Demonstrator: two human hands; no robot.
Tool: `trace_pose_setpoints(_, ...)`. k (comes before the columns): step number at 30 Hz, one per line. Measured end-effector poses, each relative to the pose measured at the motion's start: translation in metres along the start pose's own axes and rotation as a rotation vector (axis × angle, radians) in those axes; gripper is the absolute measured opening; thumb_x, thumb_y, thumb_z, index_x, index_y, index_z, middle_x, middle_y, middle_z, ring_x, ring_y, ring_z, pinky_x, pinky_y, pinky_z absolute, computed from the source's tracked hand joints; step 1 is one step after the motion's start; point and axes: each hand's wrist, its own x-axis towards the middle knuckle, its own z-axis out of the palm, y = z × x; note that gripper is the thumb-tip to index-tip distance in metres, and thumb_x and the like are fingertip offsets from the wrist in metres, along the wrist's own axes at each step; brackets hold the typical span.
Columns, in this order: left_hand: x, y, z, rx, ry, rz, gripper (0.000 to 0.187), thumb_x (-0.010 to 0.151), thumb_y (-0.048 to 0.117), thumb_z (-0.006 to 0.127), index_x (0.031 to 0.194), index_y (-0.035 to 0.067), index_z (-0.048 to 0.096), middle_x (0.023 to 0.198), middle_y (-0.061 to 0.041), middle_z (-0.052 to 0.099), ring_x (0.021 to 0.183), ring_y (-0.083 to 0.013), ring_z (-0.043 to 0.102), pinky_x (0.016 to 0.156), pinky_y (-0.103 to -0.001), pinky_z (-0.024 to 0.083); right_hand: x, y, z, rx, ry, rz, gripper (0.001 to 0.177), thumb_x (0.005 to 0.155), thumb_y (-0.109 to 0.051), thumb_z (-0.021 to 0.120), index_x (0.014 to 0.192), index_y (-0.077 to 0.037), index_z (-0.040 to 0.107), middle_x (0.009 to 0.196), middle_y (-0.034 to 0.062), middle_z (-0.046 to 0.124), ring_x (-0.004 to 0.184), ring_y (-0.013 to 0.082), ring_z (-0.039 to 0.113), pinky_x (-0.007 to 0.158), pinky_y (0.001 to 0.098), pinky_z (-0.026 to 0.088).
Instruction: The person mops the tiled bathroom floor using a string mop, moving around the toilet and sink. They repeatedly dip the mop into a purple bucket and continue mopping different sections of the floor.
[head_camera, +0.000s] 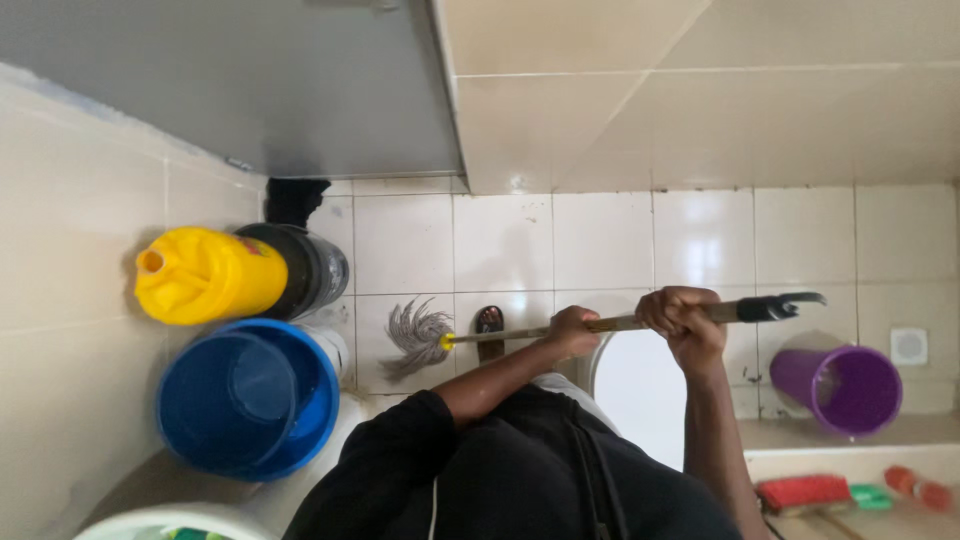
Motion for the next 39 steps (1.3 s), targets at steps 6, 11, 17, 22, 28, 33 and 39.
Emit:
trace_pose_setpoints(6,-0.015,0.042,0.063,0.162,0.001,0.527,0.014,0.068,0.0,0.067,0.064,0.009,0.057,0.062,-0.003,0.06,0.062,-0.0196,0.059,0.06,-0.039,0.047,-0.092,-0.059,-0.004,-0.14,0.076,-0.311,0.032,0.082,-0.018,0.056,0.061,-0.015,0.033,0.055,-0.0023,0.033,0.049,0.0123,0.029,0.053,0.0304,0.029)
trace_pose_setpoints(11,0.012,0.068,0.09,0.155,0.01,0.925,0.032,0.071,0.008,0.076,0.061,0.01,0.046,0.054,-0.003,0.049,0.054,-0.0237,0.05,0.078,-0.04,0.048,-0.131,-0.075,0.016,-0.438,0.257,-0.337,0.037,0.09,-0.016,0.059,0.061,-0.013,0.036,0.057,-0.0007,0.038,0.051,0.0142,0.036,0.053,0.0294,0.031)
trace_pose_setpoints(17,0.051,0.089,0.112,0.172,-0.166,1.048,0.018,0.076,0.007,0.067,0.072,0.009,0.05,0.072,-0.008,0.058,0.076,-0.0315,0.06,0.073,-0.041,0.049,-0.141,-0.071,0.03,-0.883,0.577,-0.197,0.024,0.092,-0.008,0.051,0.068,-0.01,0.045,0.066,0.0061,0.055,0.052,0.0155,0.048,0.051,0.0293,0.039)
trace_pose_setpoints(22,0.042,0.109,0.133,0.53,-0.428,0.817,0.021,0.08,0.02,0.073,0.066,0.009,0.062,0.077,-0.012,0.071,0.078,-0.0328,0.069,0.074,-0.044,0.054,-0.164,-0.059,-0.013,-0.604,0.85,-0.425,0.026,0.096,-0.004,0.05,0.072,-0.011,0.045,0.064,0.0059,0.049,0.052,0.0172,0.052,0.057,0.0335,0.052)
trace_pose_setpoints(28,0.043,0.074,0.101,0.56,-0.384,0.662,0.021,0.082,0.026,0.078,0.078,0.009,0.065,0.08,-0.014,0.07,0.081,-0.0347,0.068,0.071,-0.048,0.051,-0.175,-0.008,-0.054,-0.269,0.889,-0.538,0.026,0.096,-0.002,0.045,0.073,-0.014,0.044,0.063,0.0038,0.043,0.053,0.0189,0.051,0.058,0.0388,0.056)
trace_pose_setpoints(33,0.053,-0.006,0.021,0.496,-0.202,0.527,0.011,0.081,0.011,0.069,0.075,0.007,0.06,0.075,-0.015,0.068,0.076,-0.0344,0.068,0.07,-0.047,0.05,-0.155,0.069,-0.028,-0.071,0.684,-0.244,0.026,0.098,-0.007,0.05,0.073,-0.01,0.046,0.068,0.0054,0.047,0.069,0.021,0.052,0.088,0.0452,0.054)
trace_pose_setpoints(39,0.04,-0.102,-0.019,0.535,0.149,0.447,0.013,0.078,0.011,0.07,0.069,0.006,0.062,0.072,-0.017,0.068,0.075,-0.0397,0.066,0.07,-0.047,0.051,-0.129,0.121,-0.024,-0.029,0.336,-0.007,0.027,0.1,-0.012,0.052,0.073,-0.009,0.048,0.072,0.0069,0.056,0.074,0.0202,0.061,0.1,0.0431,0.052)
